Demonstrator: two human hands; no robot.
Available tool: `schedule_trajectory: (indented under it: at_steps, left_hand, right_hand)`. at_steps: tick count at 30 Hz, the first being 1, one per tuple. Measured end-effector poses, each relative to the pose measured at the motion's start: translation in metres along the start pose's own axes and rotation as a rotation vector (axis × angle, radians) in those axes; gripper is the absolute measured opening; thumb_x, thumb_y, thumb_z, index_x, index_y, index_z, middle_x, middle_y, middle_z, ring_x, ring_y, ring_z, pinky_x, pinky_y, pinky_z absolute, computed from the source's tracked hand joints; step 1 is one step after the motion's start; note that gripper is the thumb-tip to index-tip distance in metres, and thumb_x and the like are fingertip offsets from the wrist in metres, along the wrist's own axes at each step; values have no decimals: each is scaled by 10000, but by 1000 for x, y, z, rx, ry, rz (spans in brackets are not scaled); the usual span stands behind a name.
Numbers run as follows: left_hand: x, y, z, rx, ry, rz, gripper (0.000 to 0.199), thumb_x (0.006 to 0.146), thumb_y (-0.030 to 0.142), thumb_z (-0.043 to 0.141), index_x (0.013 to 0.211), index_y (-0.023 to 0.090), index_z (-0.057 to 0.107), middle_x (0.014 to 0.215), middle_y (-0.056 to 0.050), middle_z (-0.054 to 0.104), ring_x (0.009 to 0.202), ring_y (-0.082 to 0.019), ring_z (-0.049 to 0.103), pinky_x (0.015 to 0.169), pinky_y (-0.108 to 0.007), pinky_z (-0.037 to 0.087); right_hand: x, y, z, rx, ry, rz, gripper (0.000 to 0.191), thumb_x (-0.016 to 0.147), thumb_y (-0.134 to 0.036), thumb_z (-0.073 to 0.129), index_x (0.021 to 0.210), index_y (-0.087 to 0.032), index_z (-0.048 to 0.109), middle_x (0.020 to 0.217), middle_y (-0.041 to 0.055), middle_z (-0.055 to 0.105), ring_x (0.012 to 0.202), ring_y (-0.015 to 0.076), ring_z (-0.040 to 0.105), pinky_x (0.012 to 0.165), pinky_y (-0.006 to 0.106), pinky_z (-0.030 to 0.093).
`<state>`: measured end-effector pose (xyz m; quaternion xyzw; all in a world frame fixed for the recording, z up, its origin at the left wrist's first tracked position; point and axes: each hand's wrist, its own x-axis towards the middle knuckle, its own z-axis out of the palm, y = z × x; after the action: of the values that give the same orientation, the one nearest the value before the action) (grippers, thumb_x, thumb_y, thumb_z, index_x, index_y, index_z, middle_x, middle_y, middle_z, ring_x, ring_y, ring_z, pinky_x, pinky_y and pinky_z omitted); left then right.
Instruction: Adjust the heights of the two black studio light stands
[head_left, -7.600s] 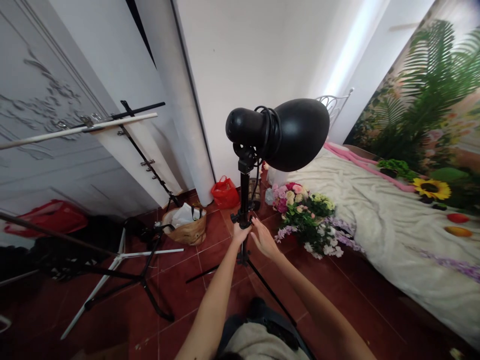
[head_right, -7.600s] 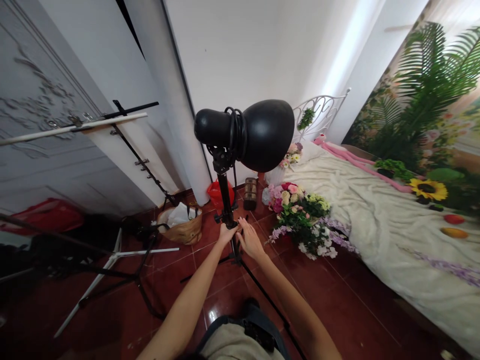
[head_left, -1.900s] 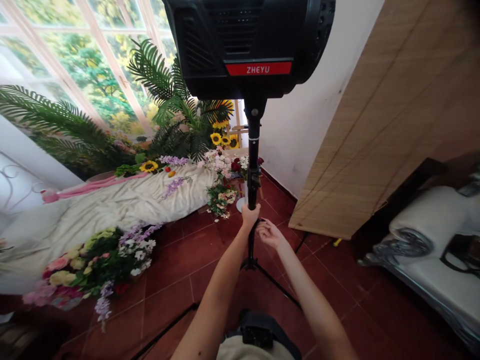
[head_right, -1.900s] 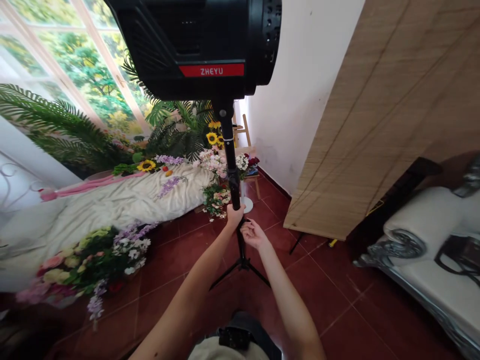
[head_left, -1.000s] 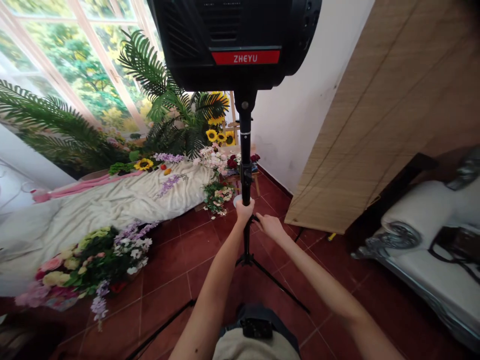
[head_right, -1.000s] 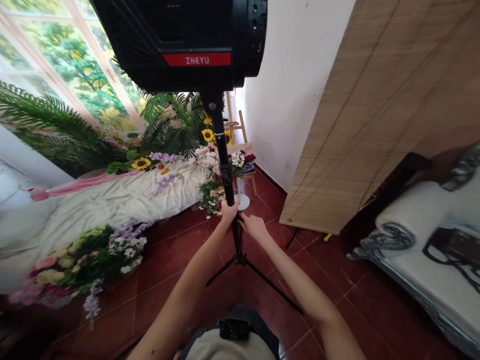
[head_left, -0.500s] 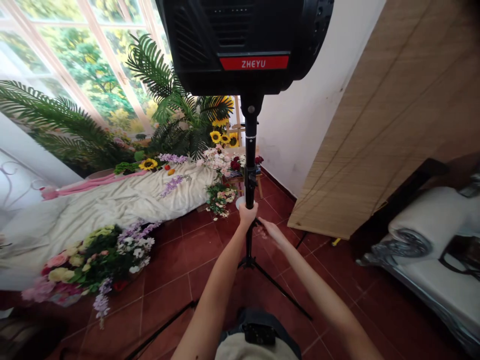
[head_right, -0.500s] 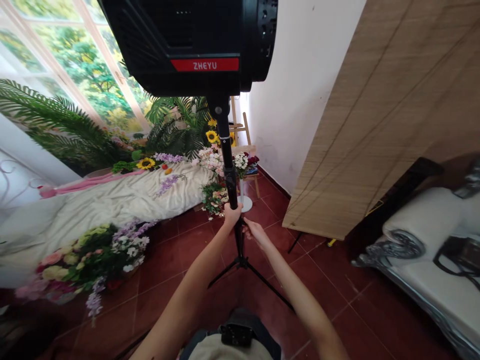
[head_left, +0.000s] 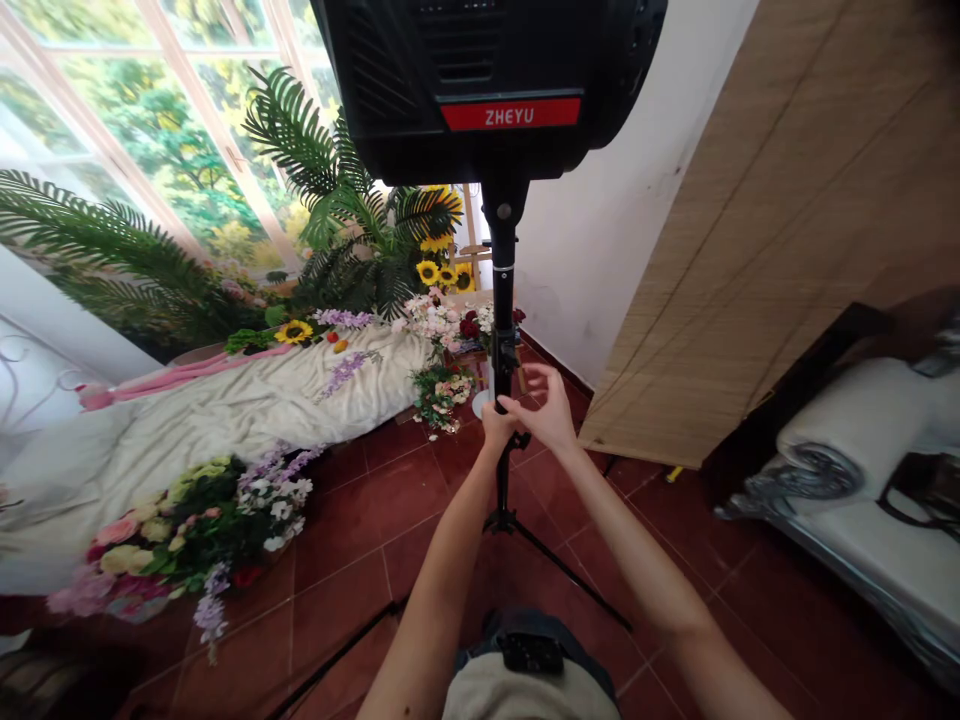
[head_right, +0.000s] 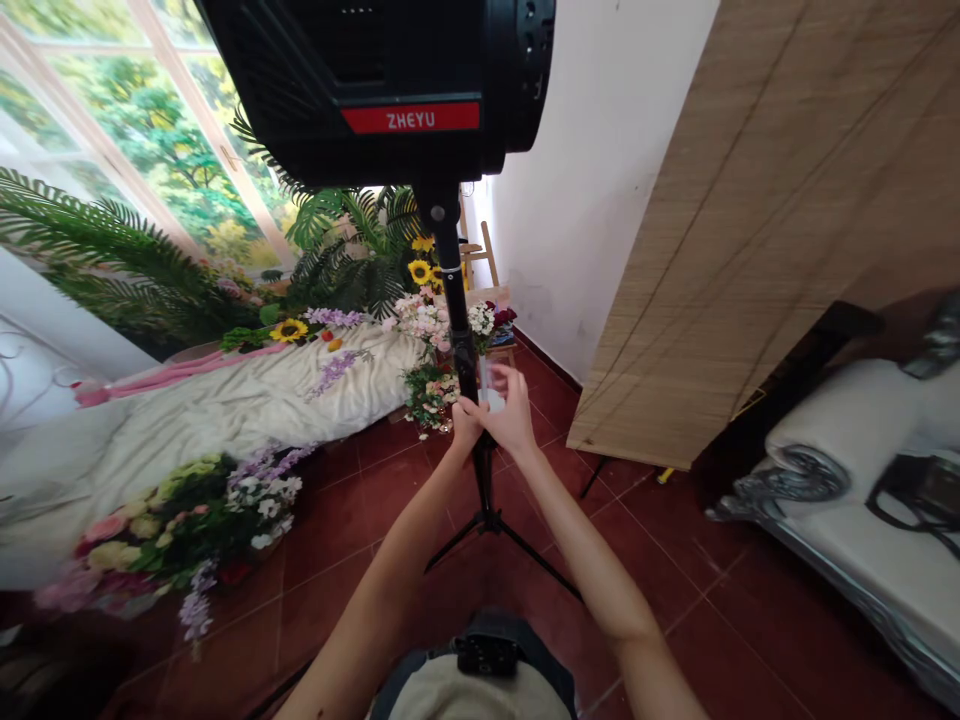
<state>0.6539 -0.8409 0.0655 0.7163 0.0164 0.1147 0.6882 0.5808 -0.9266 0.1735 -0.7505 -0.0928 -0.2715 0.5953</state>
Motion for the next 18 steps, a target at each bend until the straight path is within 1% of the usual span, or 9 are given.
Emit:
schedule_trajectory:
  at_steps: [1,2,4,6,8,11,15,16,18]
  left_hand:
    - [0,1,0,-1,-7,4,292,597,282,660,448,167,438,438,21,457,435,-78,414,426,-204,308]
    - [0,2,0,0,-7,8,280,594,278,660,449,165,449,443,14,473,443,-85,428,431,-207,319]
    - [0,3,-1,1,1,4,249,585,273,659,457,162,476,458,6,498,456,-93,448,448,-213,344]
    - [0,4,-1,3,26,-7,238,573,274,663,463,164,484,466,12,496,454,-89,444,451,-210,348]
    - [0,3,-1,13,50,-13,251,566,276,671,461,166,471,465,23,476,446,-80,429,444,-201,335]
    - [-1,3,-3,50,53,-13,274,579,295,678,460,163,469,455,32,451,442,-76,419,443,-195,327]
    - [-8,4,-11,83,-26,47,293,622,386,684,528,147,544,506,11,514,485,-94,470,496,-206,380]
    - [-10,4,-14,79,-52,74,300,622,409,691,556,146,565,537,3,541,509,-99,492,524,-209,400]
    - [-14,2,-19,63,-113,107,312,605,438,711,612,147,598,591,-7,582,549,-108,530,572,-218,433]
  right_hand:
    - [12,-12,9,65,10,-20,630,624,-391,758,1164,-259,462,1116,88,515,976,216,518,797,343,457]
    - [24,-22,18,120,10,-38,658,630,-409,752,1184,-257,429,1110,80,529,958,200,538,780,324,465]
    - [44,-35,33,181,2,-61,561,686,-454,699,1135,-241,439,1026,54,574,898,172,572,763,303,470]
    - [60,-40,42,174,-33,-71,406,744,-494,628,1011,-220,492,890,28,602,806,159,586,738,299,471]
    - [71,-39,42,127,-115,-94,338,763,-518,596,869,-206,522,763,8,593,706,152,572,691,298,469]
    - [82,-36,33,71,-260,-148,343,748,-530,609,737,-200,518,644,-14,557,597,136,530,624,288,455]
    - [86,-40,22,112,-415,-128,344,762,-525,594,712,-192,520,603,-19,550,564,126,520,578,272,445]
    - [86,-41,22,130,-438,-111,343,765,-525,591,718,-191,522,598,-20,549,559,125,519,566,268,444]
    - [87,-44,24,143,-432,-88,342,763,-523,594,722,-191,523,591,-23,547,551,123,517,555,266,444]
